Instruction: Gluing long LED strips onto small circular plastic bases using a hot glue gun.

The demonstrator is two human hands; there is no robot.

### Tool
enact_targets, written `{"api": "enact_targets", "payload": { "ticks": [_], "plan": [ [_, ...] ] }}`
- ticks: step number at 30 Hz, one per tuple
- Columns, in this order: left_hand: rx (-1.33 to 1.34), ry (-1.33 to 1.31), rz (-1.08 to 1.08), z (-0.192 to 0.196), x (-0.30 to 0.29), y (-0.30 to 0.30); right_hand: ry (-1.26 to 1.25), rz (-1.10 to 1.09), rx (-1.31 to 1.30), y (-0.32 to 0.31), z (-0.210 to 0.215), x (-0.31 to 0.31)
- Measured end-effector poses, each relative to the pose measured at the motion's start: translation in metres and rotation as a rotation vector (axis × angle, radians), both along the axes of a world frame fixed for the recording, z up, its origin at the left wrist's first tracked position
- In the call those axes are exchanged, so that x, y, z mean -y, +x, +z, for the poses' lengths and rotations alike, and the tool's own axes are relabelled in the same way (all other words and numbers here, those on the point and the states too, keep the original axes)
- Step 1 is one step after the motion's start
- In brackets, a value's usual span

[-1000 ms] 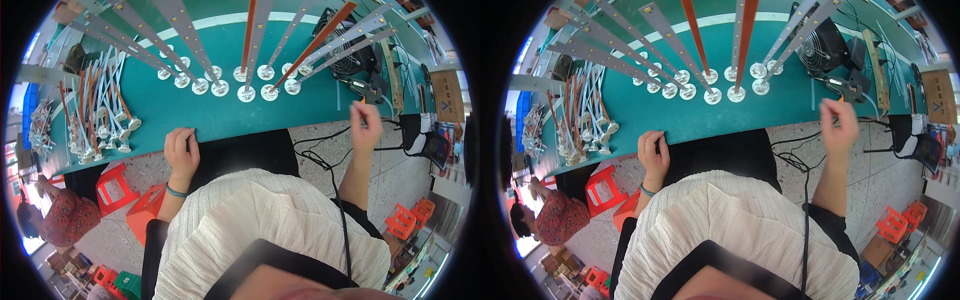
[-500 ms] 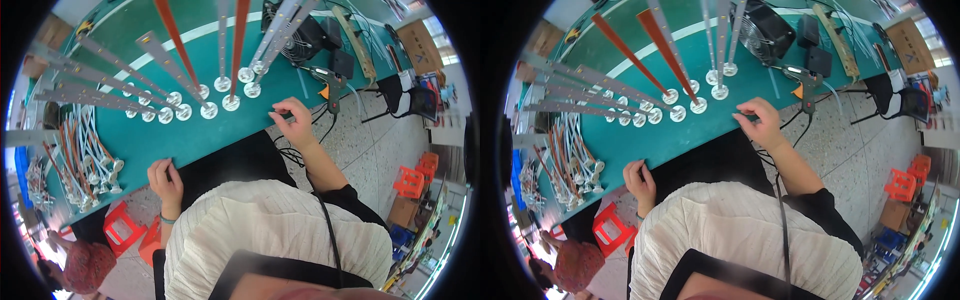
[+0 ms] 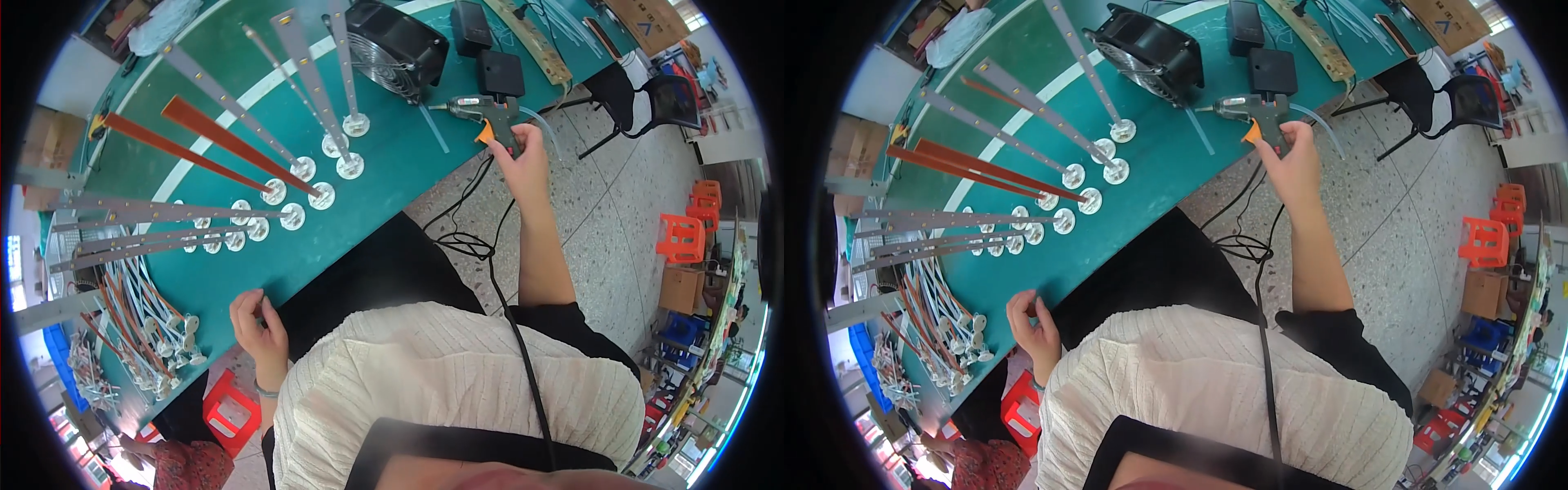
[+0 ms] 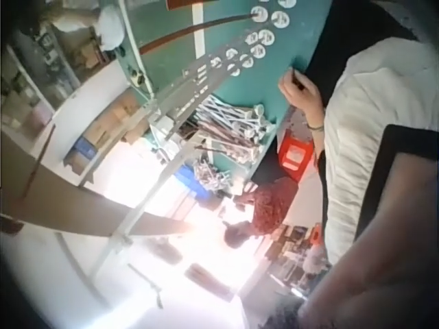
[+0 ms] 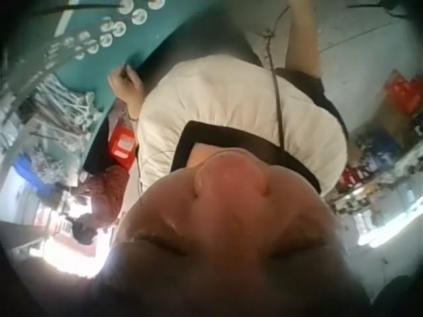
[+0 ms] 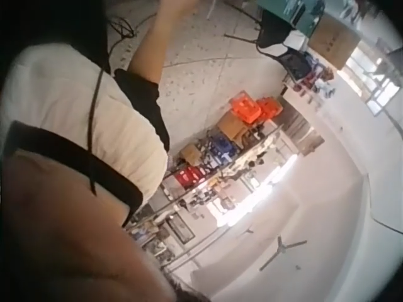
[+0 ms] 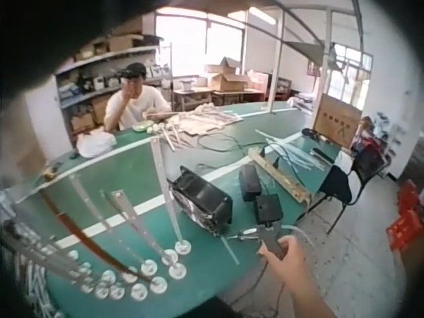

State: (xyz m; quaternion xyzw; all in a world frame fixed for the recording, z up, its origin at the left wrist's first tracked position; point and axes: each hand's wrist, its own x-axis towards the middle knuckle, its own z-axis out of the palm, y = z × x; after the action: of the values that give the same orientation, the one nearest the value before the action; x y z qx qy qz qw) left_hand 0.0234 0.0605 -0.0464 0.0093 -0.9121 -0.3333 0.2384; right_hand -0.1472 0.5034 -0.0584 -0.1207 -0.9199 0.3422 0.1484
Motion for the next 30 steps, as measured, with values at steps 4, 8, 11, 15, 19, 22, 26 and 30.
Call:
{"api": "enact_targets", "payload": {
  "ticks": [4,8,11,15,19,22,26,30],
  "plan": [
    [0.010,-0.022,-0.057,0.016,-0.013,-0.009,-0.563,0.082,-0.210,0.012,0.001,-0.027],
    [0.029,0.029,-0.111,0.011,-0.027,-0.019,-0.743,0.318,0.009,0.029,0.011,-0.029],
    [0.053,0.032,-0.133,0.003,-0.035,-0.024,-0.533,0.467,-0.098,0.032,0.014,-0.005],
    [0.063,0.036,-0.116,-0.001,-0.036,-0.025,-0.143,0.604,-0.420,0.024,0.035,0.001],
    [0.100,0.013,-0.073,-0.002,-0.034,-0.022,-0.171,0.745,-0.151,-0.001,0.058,-0.025],
    [0.102,0.026,-0.066,-0.005,-0.035,-0.023,-0.321,0.774,0.074,-0.032,0.056,-0.025],
    [0.100,0.028,-0.054,-0.006,-0.035,-0.022,-0.254,0.780,0.072,-0.048,0.044,-0.008],
    [0.058,0.034,-0.066,-0.010,-0.033,-0.020,0.029,0.752,-0.096,-0.049,0.035,0.000]
  ]
}}
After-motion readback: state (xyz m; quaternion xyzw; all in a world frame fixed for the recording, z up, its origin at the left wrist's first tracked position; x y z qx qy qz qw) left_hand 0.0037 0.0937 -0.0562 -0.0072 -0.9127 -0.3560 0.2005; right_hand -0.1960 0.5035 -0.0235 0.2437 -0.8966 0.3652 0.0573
